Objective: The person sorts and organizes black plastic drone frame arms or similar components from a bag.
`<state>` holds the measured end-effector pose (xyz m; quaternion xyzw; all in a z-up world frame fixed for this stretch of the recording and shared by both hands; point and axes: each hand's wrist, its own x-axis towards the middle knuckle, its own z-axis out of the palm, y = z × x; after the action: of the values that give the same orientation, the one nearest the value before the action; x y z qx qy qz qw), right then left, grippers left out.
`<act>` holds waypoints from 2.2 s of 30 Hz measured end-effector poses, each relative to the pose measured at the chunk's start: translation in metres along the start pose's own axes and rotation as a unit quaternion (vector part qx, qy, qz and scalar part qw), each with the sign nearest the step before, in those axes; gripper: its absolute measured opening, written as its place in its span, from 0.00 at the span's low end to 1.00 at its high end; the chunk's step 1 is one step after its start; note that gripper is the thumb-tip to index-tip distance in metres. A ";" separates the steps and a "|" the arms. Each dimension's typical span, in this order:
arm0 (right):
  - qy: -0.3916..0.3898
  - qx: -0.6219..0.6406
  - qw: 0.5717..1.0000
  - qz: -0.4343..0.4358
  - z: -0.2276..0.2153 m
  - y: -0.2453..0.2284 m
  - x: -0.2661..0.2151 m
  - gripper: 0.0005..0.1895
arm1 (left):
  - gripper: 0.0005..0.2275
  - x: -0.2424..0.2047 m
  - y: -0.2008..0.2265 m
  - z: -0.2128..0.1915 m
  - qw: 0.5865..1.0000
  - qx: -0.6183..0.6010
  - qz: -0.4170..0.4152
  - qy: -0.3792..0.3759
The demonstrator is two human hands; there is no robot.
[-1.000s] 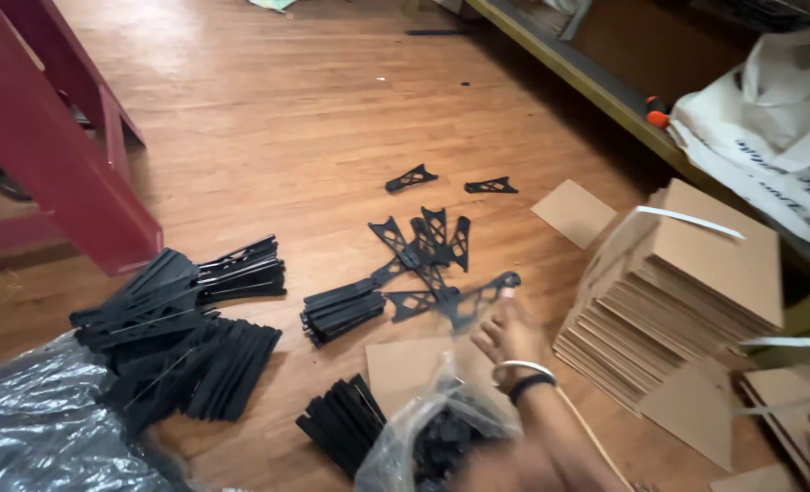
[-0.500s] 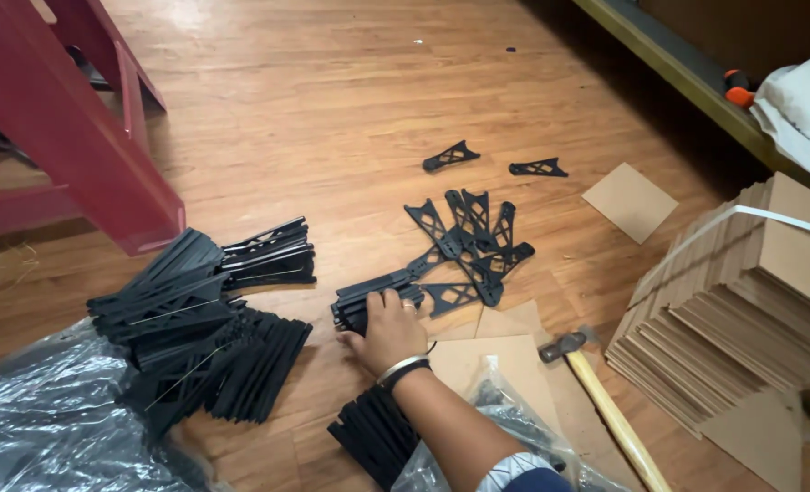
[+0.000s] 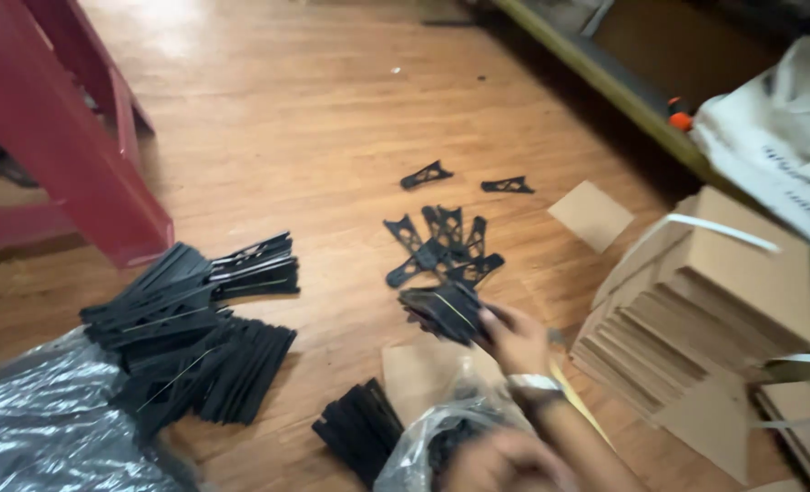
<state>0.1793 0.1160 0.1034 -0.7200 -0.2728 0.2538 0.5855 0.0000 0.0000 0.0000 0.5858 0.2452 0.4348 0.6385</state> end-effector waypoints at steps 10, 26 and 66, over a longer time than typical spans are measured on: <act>-0.157 0.030 0.977 -0.143 -0.232 0.163 -0.139 0.24 | 0.27 0.061 0.071 0.015 0.892 -0.316 -0.324 0.005; 0.055 -0.363 0.901 -0.230 -0.125 -0.031 -0.235 0.05 | 0.45 0.030 0.132 0.022 0.926 0.202 -0.316 -0.045; 0.289 -0.288 0.906 0.114 -0.407 0.029 -0.221 0.18 | 0.41 -0.024 0.043 -0.078 0.824 0.141 -0.259 -0.484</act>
<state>0.3011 -0.3278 0.1602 -0.9253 -0.0691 0.0096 0.3727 -0.0873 0.0186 0.0217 0.7195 0.1063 -0.1253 0.6748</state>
